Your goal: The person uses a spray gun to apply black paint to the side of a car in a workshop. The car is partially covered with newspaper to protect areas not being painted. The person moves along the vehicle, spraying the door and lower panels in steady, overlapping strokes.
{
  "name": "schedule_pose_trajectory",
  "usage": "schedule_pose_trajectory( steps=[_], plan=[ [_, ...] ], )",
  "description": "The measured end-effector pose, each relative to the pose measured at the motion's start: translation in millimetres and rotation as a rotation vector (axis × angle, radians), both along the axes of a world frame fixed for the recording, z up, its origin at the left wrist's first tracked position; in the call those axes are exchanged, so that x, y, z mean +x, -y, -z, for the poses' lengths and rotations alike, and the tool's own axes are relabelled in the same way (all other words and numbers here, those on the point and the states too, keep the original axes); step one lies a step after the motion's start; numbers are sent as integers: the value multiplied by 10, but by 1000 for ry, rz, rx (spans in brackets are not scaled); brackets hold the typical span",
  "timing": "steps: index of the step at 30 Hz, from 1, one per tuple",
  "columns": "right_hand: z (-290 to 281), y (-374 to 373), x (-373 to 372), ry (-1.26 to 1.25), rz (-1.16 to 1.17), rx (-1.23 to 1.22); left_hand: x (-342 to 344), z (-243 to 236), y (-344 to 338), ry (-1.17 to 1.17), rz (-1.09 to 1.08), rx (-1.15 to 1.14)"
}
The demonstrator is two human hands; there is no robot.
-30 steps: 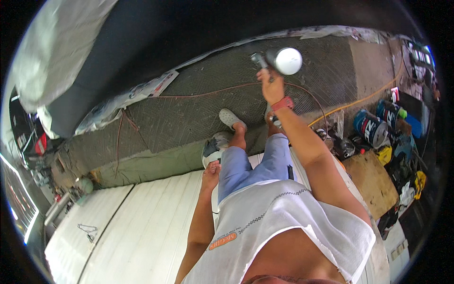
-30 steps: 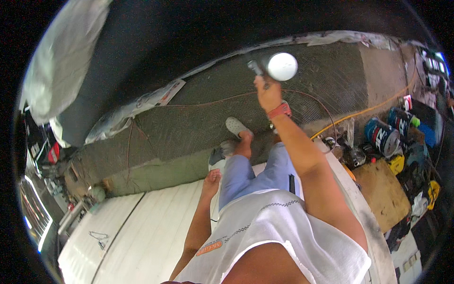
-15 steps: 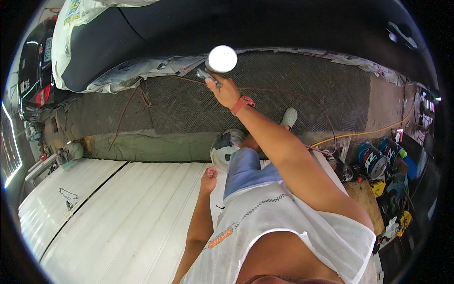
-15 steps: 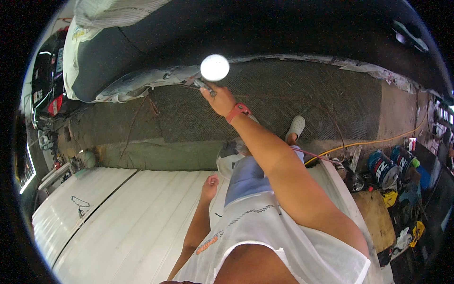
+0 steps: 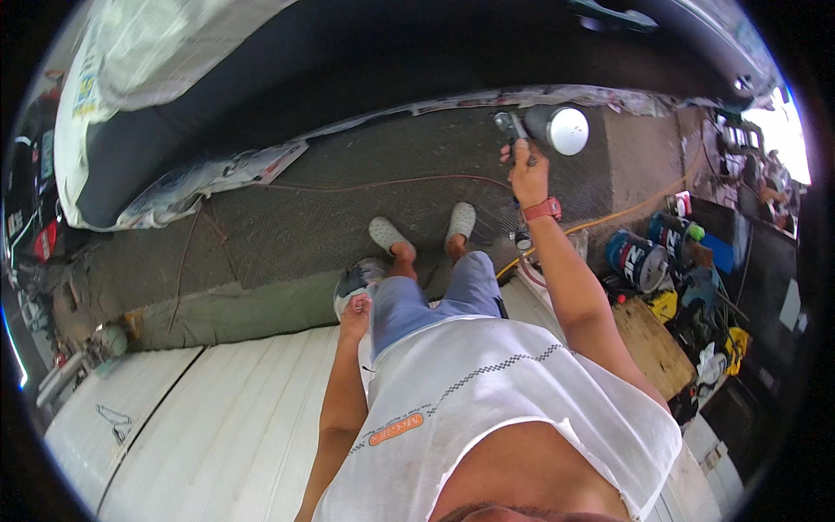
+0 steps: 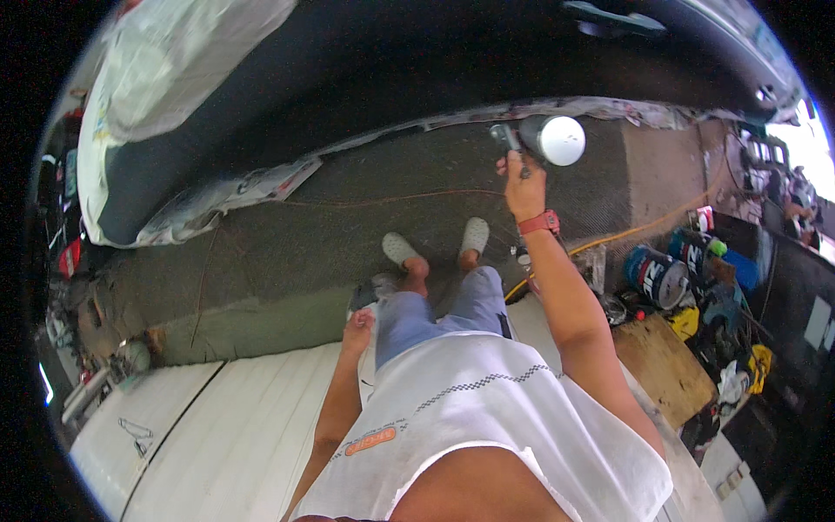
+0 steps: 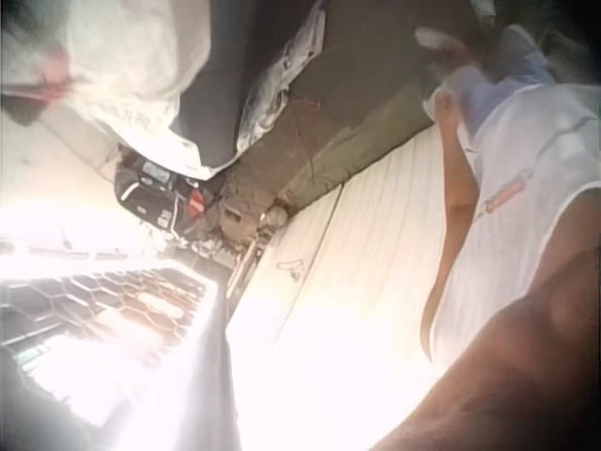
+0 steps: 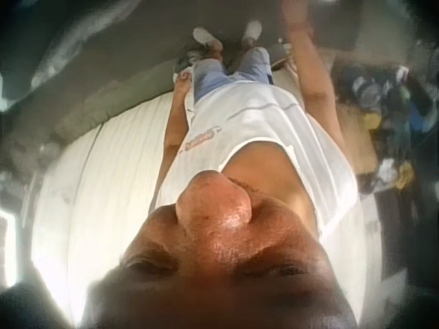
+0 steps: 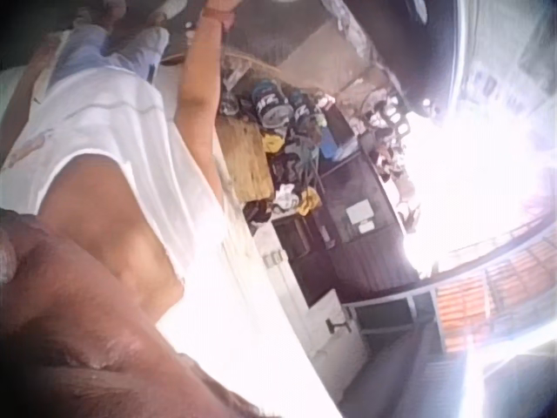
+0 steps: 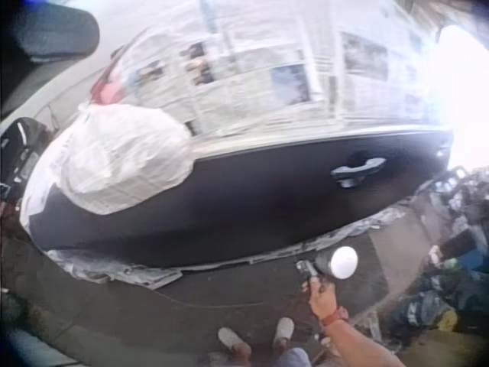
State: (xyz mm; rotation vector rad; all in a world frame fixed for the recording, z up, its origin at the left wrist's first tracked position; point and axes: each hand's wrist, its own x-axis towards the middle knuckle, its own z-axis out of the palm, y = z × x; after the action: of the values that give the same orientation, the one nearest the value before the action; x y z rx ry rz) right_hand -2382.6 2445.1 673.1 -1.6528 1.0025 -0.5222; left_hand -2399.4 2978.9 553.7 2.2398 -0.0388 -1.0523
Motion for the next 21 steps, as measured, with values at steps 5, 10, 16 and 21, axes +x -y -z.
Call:
schedule_pose_trajectory(
  steps=[5, 10, 16, 21],
  plan=[
    [-360, 1032, -744, 5, 241, -47, 131, -305, 699, -39, 0, -2],
    [-714, 1946, -1159, -75, 412, -122, 108, -484, 980, -22, 46, 20],
    [-1023, 1982, -937, 91, 501, -187, -42, -279, 569, -39, -10, 32],
    [-980, 912, -365, 110, 200, 20, -188, -35, 38, -12, -96, -64]
  ],
)
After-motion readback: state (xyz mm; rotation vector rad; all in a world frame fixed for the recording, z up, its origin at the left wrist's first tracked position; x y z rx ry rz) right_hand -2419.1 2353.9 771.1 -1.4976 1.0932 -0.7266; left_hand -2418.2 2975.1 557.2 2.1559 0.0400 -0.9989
